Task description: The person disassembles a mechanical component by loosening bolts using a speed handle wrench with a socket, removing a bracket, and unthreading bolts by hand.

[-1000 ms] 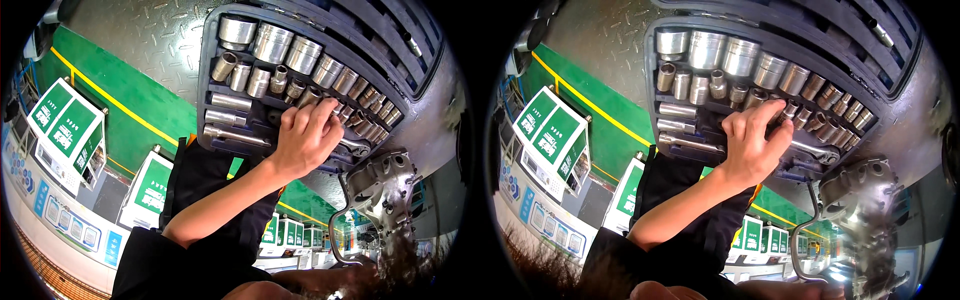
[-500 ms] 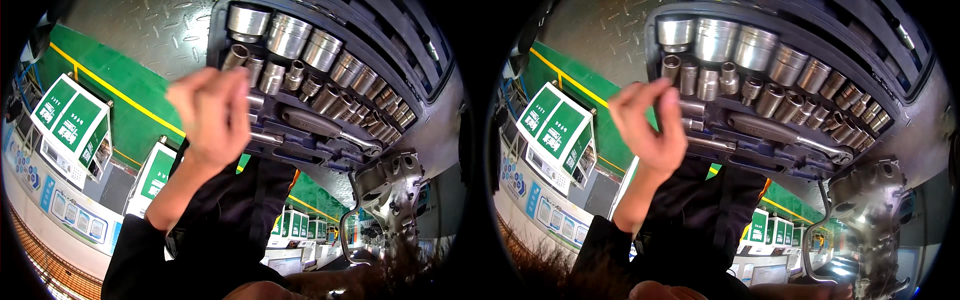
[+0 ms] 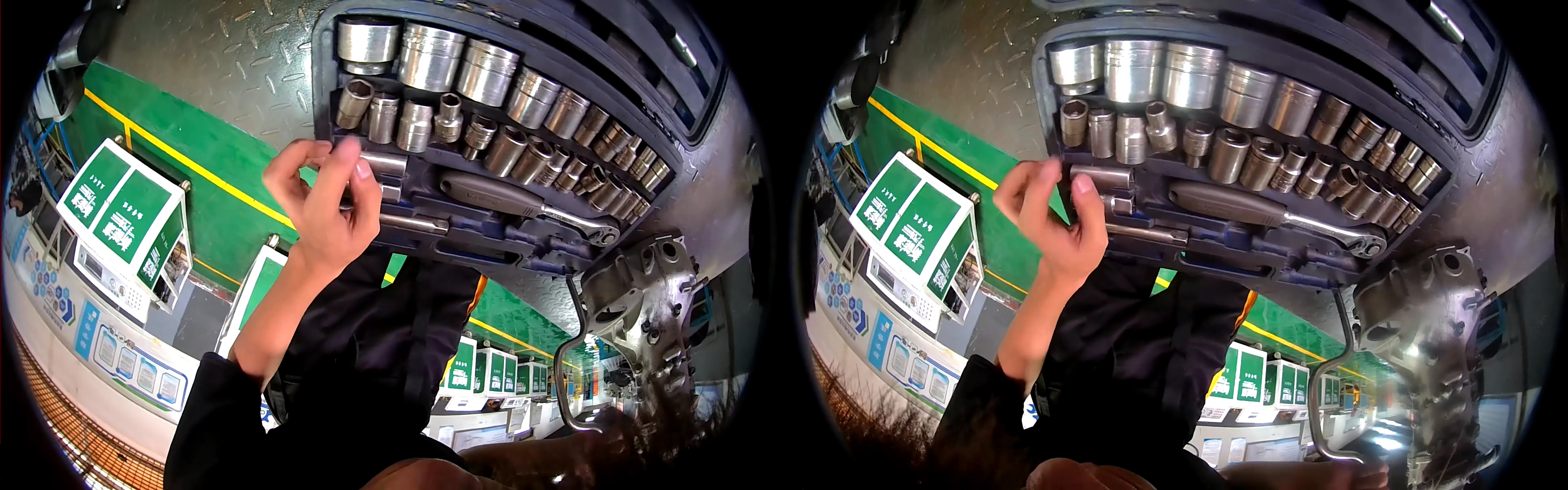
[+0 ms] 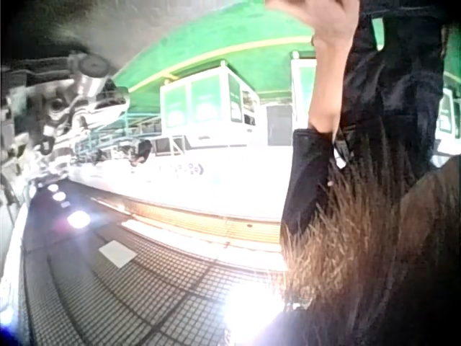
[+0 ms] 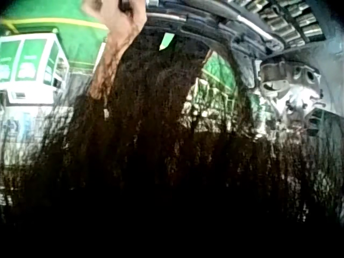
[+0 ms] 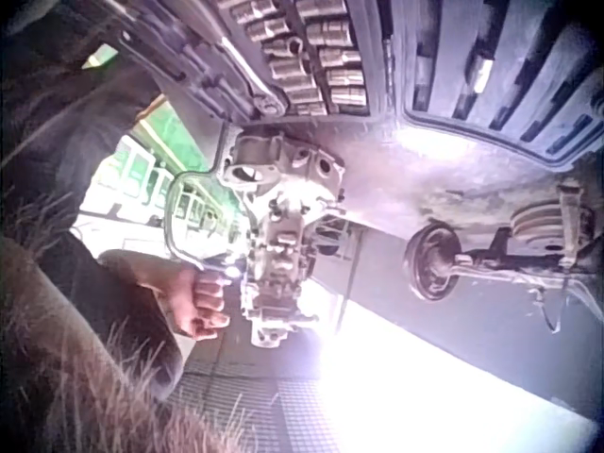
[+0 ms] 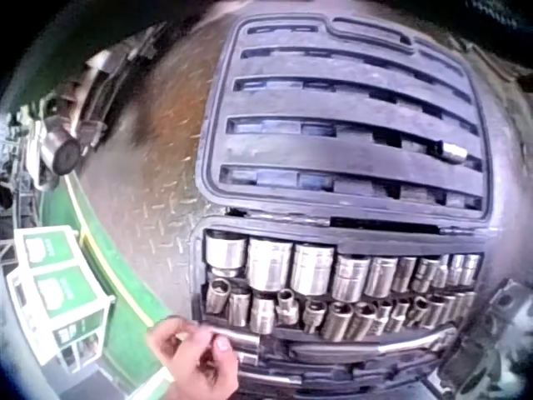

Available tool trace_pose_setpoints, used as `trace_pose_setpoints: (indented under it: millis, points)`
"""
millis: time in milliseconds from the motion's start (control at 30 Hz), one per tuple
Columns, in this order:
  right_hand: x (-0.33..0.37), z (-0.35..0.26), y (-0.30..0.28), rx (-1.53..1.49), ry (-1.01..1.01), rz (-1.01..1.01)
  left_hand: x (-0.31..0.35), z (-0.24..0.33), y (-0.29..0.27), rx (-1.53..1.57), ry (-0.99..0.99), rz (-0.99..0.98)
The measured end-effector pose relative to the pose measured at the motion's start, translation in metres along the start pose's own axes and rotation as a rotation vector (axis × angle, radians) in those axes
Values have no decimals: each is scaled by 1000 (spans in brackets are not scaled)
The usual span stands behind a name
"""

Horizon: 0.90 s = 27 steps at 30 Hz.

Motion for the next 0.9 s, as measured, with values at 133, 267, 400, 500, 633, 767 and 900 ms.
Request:
trace_pose_setpoints:
  millis: [133,267,400,500,633,767,900]
  points:
    - [-7,15,-8,-384,-73,-342,11,5,-10,113,289,242]
    - [-3,17,-16,-218,-56,-185,1,20,9,-184,168,-15]
    - [-2,20,-20,-193,-52,-146,-7,25,12,-231,241,-96]
    - [-1,20,-23,-168,-53,-120,-8,21,12,-120,162,-35]
    - [-1,21,-25,-147,-52,-105,-7,20,12,-220,207,-97]
    - [1,25,-29,-145,-49,-93,-11,25,11,-209,223,-87]
    - [-2,19,-44,-146,-78,-40,-41,54,9,-179,242,-87]
Point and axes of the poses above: each hand's wrist, its own x-axis away from the middle knuckle, its own y-axis out of the palm, z = x × y, the point moved 8 cm from there along -x, towards the middle knuckle, and after that the axes turned 13 degrees about -z, right-handed, at the moved point
